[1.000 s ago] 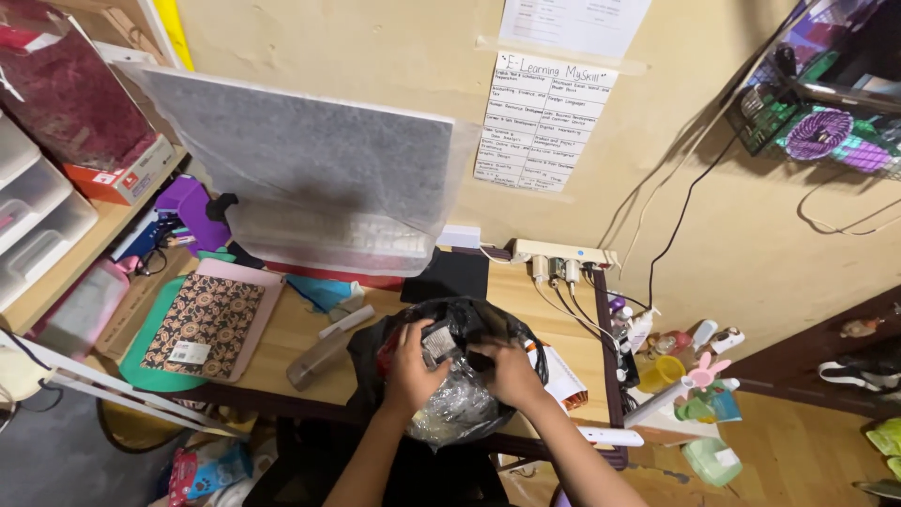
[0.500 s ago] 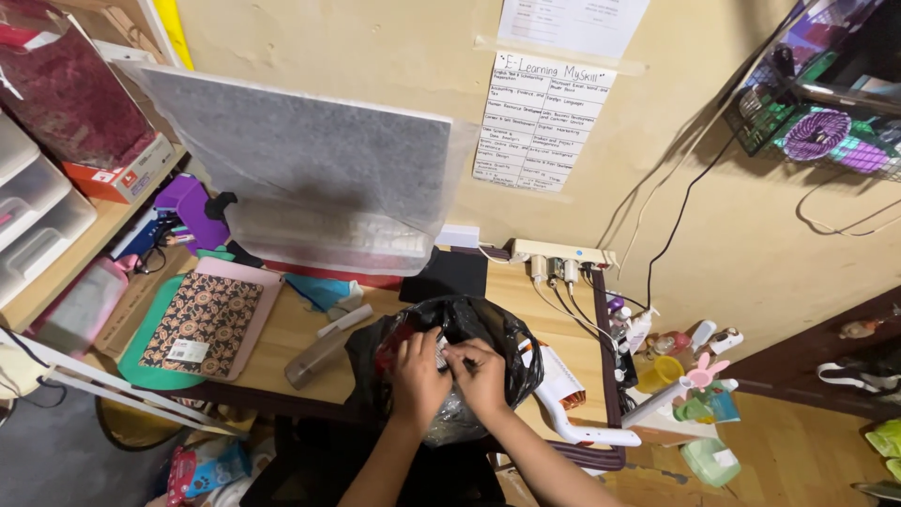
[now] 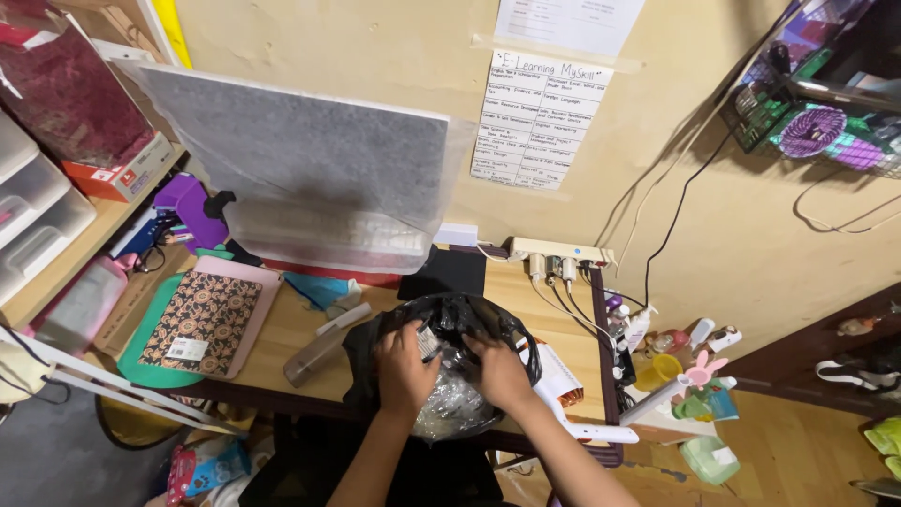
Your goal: Assembling the parts of a handheld vacuum cleaner and testing it on a chair.
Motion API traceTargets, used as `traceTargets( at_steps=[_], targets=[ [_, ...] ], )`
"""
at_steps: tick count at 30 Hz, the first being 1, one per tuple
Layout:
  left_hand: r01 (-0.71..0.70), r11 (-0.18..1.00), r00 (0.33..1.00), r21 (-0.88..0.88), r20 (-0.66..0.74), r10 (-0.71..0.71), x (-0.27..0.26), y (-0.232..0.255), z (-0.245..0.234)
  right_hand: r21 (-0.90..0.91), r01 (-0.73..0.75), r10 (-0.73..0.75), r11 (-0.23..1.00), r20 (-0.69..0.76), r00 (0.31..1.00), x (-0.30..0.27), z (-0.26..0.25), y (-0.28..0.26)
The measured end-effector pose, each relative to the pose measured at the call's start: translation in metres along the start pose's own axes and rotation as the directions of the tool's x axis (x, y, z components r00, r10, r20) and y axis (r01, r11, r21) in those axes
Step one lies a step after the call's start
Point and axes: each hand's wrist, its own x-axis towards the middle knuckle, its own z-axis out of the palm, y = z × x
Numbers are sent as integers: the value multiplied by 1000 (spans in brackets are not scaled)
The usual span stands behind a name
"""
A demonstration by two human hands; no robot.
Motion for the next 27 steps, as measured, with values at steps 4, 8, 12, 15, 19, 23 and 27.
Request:
traceTargets(
  at_steps=[4,8,12,15,19,23,27],
  targets=[
    [-41,999,999,-24,-17,41,-5,3,7,358,-141,189,923,-103,977,5,13,-18],
    [-84,993,996,-88,-35,81,-13,1,22,550,-232,348,802,-116,930,11,35,-29],
    [-41,996,998,-76,-39,38,-18,-4,28,609,-351,504,711,-93,859,6,66,-13],
    [-22,989,1000,-145,13,24,-18,6,11,631,-539,680,558,25,733,6,88,20],
    [3,983,1000,-185,-13,-6,-10,-5,1,465,-545,593,698,51,803,0,55,33],
    [-34,954,999,-299,-22,29,-9,-7,-9,175,-134,140,975,-23,990,6,-13,-18],
    [27,943,998,-331,64,-6,-8,3,-10,673,-270,355,689,11,935,2,27,-7]
  ],
)
